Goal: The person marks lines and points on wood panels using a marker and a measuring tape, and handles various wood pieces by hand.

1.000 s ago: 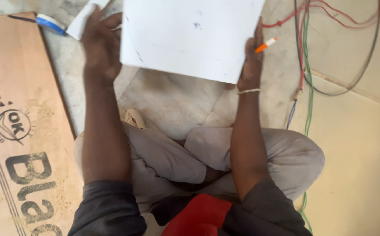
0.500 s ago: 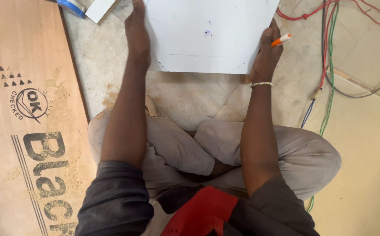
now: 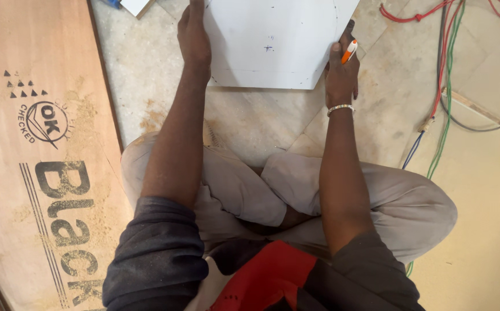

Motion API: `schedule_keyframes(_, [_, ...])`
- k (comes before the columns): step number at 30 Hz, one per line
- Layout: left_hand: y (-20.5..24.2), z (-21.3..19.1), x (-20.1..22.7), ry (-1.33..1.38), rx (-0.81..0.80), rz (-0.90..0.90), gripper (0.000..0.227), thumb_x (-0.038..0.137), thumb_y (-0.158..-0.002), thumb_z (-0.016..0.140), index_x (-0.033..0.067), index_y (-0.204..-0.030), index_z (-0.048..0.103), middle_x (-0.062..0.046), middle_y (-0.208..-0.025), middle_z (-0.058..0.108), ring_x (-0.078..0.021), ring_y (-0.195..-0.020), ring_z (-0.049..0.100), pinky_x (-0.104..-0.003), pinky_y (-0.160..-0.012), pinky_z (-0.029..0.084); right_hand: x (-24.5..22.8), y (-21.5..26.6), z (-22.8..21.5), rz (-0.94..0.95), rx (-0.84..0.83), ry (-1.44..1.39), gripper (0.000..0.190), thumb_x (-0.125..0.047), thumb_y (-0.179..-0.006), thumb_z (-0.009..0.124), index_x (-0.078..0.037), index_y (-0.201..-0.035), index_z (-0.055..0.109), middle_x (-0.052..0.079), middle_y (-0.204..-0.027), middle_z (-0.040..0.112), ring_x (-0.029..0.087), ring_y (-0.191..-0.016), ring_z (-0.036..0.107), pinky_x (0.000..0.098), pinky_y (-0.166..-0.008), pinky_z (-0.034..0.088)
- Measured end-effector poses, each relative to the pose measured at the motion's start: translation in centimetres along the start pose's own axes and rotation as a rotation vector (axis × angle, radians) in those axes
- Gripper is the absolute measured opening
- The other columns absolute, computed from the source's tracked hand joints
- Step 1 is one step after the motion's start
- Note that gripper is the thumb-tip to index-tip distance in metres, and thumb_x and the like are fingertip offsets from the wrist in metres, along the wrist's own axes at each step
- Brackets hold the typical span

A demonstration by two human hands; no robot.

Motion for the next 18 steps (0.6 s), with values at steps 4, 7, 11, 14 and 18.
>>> schedule_keyframes(4, [-0.3,-0.2,-1.3,-0.108,0.007,-0.142,0.083,0.068,-0.096,0.038,0.0012,-0.144,0.052,-0.020,-0.141,0.061,-0.0337,-0.132,0.056,-0.046,-0.111,0.041,2.2,-1.0,-0.9,-0.143,-0.038,0.167,0.044,-0.023,-0.110,0.055,-0.004,-0.150,0.053,0.003,-0.125,0.065,0.011,-0.105,0.056,0.0289,-0.097,0.048])
schedule_keyframes(7, [-0.9,-0.6,-2.6,-0.076,-0.044,-0.224,0.088,0.069,-0.098,0.033,0.0006,-0.153,0.037,-0.022,-0.152,0.050,-0.0359,-0.140,0.049,-0.047,-0.116,0.038,5.2,-2.5,-1.4,-0.195,-0.023,0.134,0.048,-0.017,-0.109,0.059,-0.002,-0.153,0.046,0.003,-0.143,0.059,0.012,-0.124,0.058,0.0301,-0.108,0.046])
schedule_keyframes(11, [-1.8,-0.7,-4.4,-0.136,-0.127,-0.319,0.086,0.064,-0.098,0.035,0.0021,-0.158,0.027,-0.022,-0.160,0.038,-0.0366,-0.147,0.038,-0.050,-0.118,0.032,7.4,-3.1,-1.2,-0.183,0.049,0.166,0.051,-0.016,-0.106,0.064,-0.001,-0.149,0.043,0.004,-0.138,0.058,0.012,-0.121,0.056,0.0304,-0.105,0.043])
schedule_keyframes(14, [-2.1,-0.9,-5.3,-0.134,-0.143,-0.155,0.085,0.063,-0.102,0.035,0.0023,-0.160,0.024,-0.021,-0.167,0.027,-0.0374,-0.153,0.025,-0.049,-0.122,0.026,7.1,-2.6,-0.4,0.070,0.108,0.242,0.036,-0.024,-0.105,0.064,0.002,-0.129,0.058,0.006,-0.114,0.059,0.014,-0.096,0.055,0.0307,-0.089,0.049])
schedule_keyframes(18, [-1.8,-1.6,-5.1,-0.142,-0.185,-0.140,0.083,0.062,-0.101,0.037,0.0052,-0.160,0.024,-0.021,-0.166,0.030,-0.0379,-0.153,0.028,-0.049,-0.122,0.029,6.2,-1.6,0.7,0.113,0.051,0.368,0.037,-0.028,-0.101,0.063,-0.002,-0.127,0.054,0.004,-0.103,0.058,0.013,-0.089,0.054,0.0303,-0.081,0.048])
Point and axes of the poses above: each hand's wrist, its own y-axis away from the middle knuckle, its own z-axis out of the palm, x = y × z, the point moved 1 cm from there along -y, towards the middle knuckle
